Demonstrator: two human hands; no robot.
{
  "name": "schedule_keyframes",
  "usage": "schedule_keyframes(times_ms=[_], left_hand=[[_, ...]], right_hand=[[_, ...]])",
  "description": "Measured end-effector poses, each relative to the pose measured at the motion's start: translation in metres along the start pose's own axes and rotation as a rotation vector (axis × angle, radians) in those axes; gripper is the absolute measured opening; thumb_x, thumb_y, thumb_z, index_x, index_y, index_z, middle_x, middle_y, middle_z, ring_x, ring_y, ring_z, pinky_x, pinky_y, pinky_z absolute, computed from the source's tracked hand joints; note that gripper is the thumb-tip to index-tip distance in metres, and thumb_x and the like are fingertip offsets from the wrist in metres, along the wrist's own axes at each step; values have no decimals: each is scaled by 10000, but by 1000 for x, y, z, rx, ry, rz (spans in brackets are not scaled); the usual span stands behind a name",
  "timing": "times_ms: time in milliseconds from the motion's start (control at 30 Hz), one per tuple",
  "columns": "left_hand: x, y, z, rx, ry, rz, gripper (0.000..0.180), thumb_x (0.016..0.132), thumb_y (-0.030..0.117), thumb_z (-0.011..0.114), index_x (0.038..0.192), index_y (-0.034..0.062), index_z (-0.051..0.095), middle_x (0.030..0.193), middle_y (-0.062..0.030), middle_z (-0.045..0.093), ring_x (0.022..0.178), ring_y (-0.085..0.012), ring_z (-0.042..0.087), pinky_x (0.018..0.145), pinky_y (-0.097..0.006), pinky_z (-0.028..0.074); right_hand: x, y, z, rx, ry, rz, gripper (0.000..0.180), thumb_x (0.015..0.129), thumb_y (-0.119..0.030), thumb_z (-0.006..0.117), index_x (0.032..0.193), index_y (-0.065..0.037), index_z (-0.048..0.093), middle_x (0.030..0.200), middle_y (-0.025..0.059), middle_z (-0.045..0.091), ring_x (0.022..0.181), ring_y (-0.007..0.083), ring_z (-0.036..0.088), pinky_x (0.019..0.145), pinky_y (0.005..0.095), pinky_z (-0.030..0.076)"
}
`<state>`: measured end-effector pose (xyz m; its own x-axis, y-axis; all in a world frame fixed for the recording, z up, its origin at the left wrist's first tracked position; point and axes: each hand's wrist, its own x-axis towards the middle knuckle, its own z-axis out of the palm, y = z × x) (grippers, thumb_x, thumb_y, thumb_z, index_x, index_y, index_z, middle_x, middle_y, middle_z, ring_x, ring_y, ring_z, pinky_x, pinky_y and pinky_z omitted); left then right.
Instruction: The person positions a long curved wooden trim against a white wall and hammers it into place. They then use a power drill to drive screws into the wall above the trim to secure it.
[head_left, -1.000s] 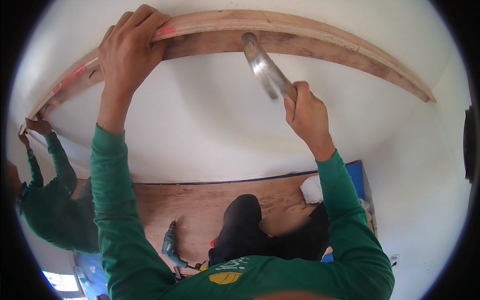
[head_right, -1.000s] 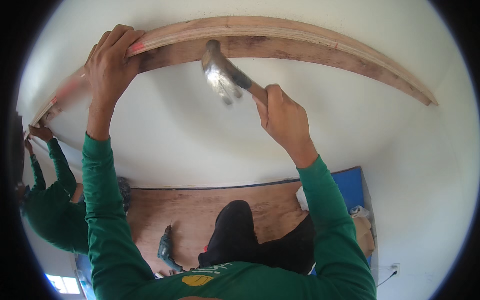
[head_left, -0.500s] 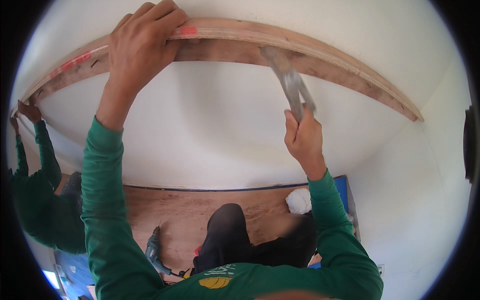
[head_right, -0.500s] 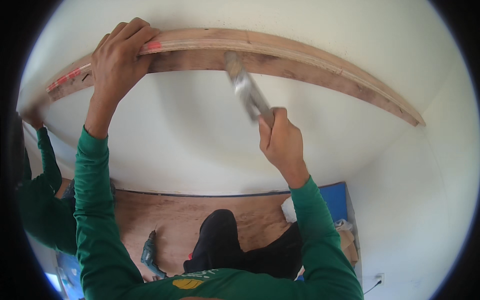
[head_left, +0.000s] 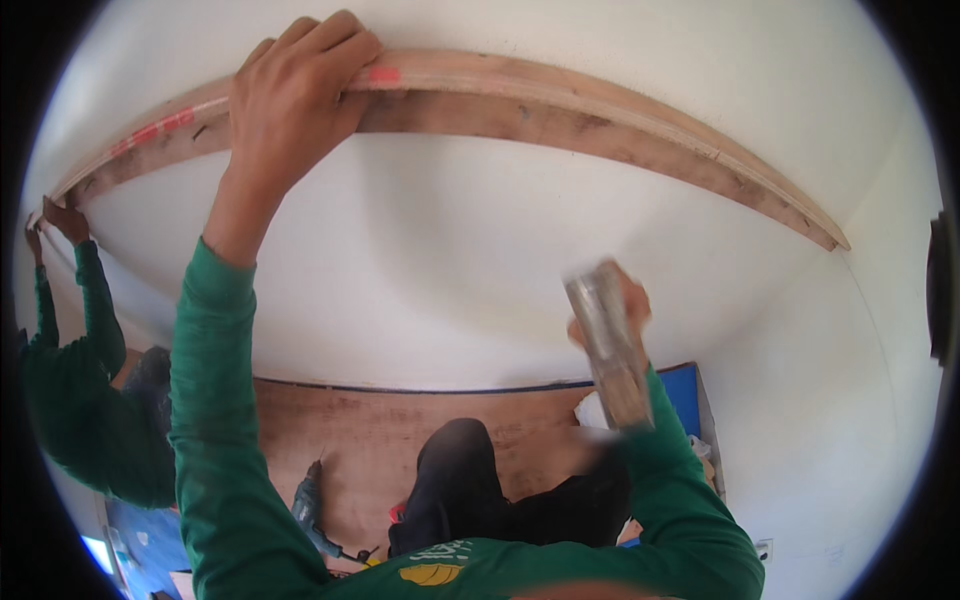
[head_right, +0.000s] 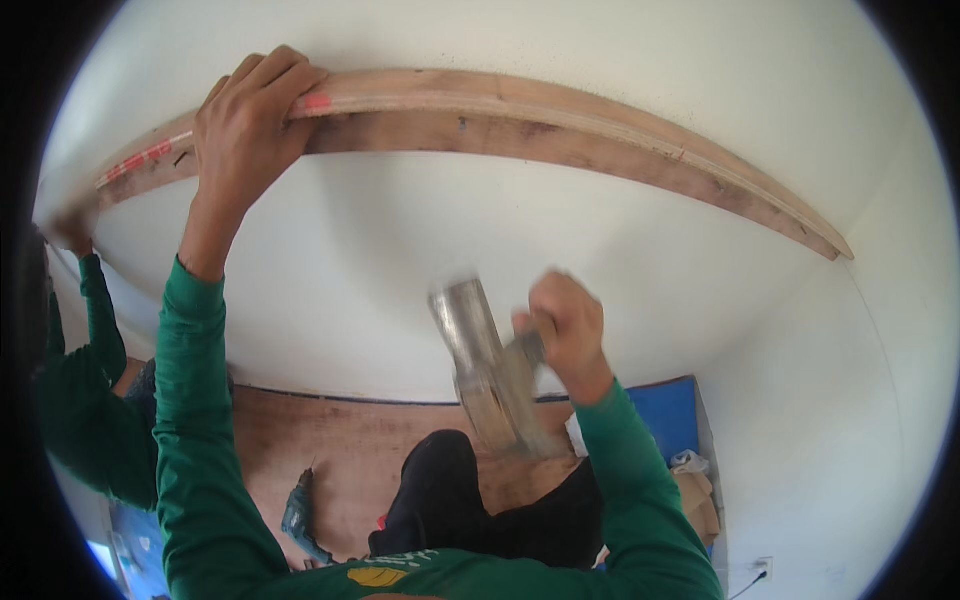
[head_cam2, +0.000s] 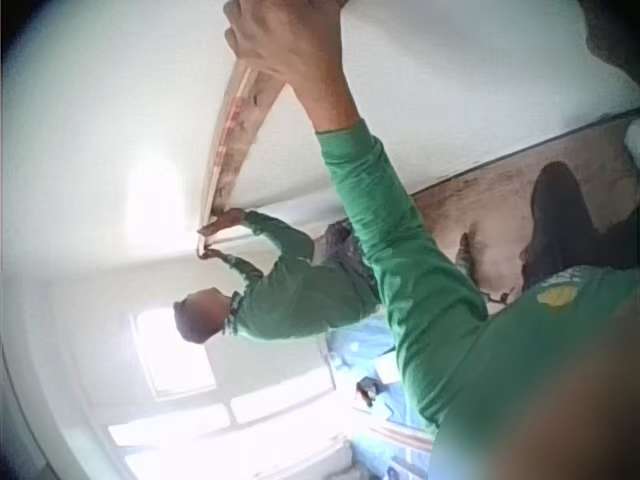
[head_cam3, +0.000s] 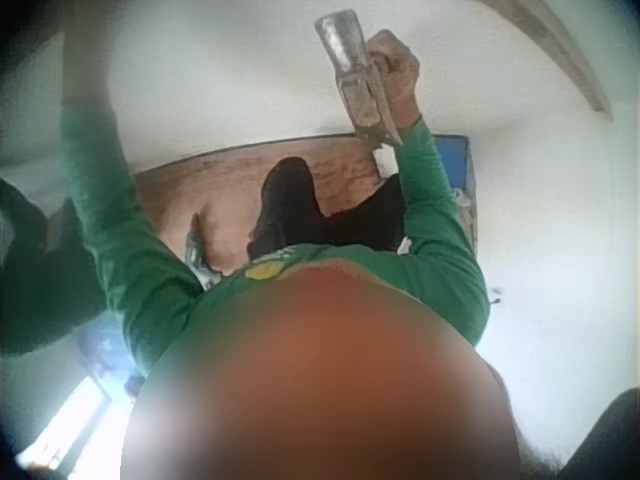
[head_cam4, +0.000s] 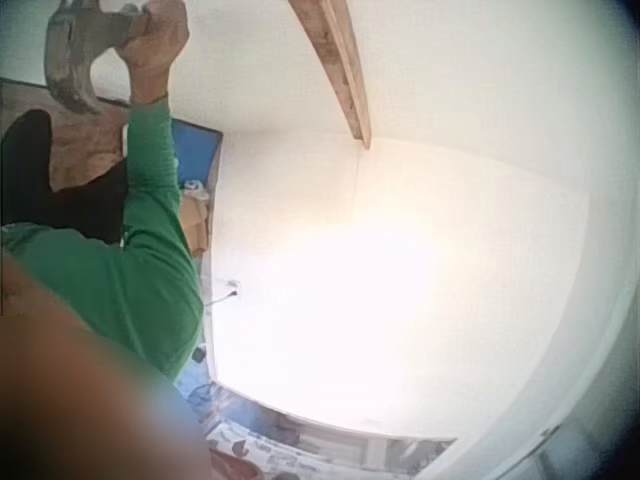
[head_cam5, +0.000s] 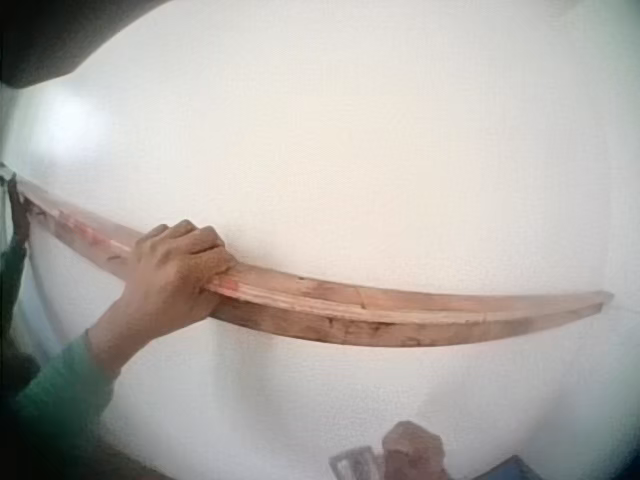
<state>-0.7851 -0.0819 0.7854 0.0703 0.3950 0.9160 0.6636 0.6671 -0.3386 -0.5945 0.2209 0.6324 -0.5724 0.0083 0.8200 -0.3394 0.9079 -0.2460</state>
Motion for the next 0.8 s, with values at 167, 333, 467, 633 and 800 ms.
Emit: schedule_keyframes(times_ms=[167,333,467,633,800], left_hand=[[2,1,-1,14,0,18,297,749,85,800,1032,168,769,1018,54,697,971,-205,690,814,-391,562],[1,-6,-5,18,-65,27,297,782,103,805,1062,186,752,1039,53,696,1024,-219,694,834,-395,574],[-3,-18,-10,-54,-97,110,343,801,165,830,1138,175,766,1114,25,706,1083,-229,686,917,-407,576],[-24,-86,-54,-96,-208,174,568,844,347,892,1368,176,756,1339,-84,715,1284,-310,643,1137,-470,509],[-73,-188,-100,23,-294,9,573,837,186,883,1384,152,714,1282,-46,695,1263,-306,628,1099,-454,517]], right_hand=[[-10,-6,14,-162,-32,254,256,1086,-241,665,1058,-34,517,760,264,677,700,518,678,587,585,520],[-15,-29,38,-280,-42,242,296,1113,-293,633,1089,-31,499,759,279,678,710,531,680,596,599,520],[-6,-39,54,-281,-4,312,290,1141,-294,587,1083,-30,483,736,264,666,693,518,684,581,587,515],[1,-48,53,-218,-54,403,290,1163,-286,548,1067,-24,470,711,250,653,657,499,678,550,570,491],[5,-59,46,-245,-63,416,295,1161,-287,551,1076,-15,473,716,259,652,669,499,682,565,575,485]])
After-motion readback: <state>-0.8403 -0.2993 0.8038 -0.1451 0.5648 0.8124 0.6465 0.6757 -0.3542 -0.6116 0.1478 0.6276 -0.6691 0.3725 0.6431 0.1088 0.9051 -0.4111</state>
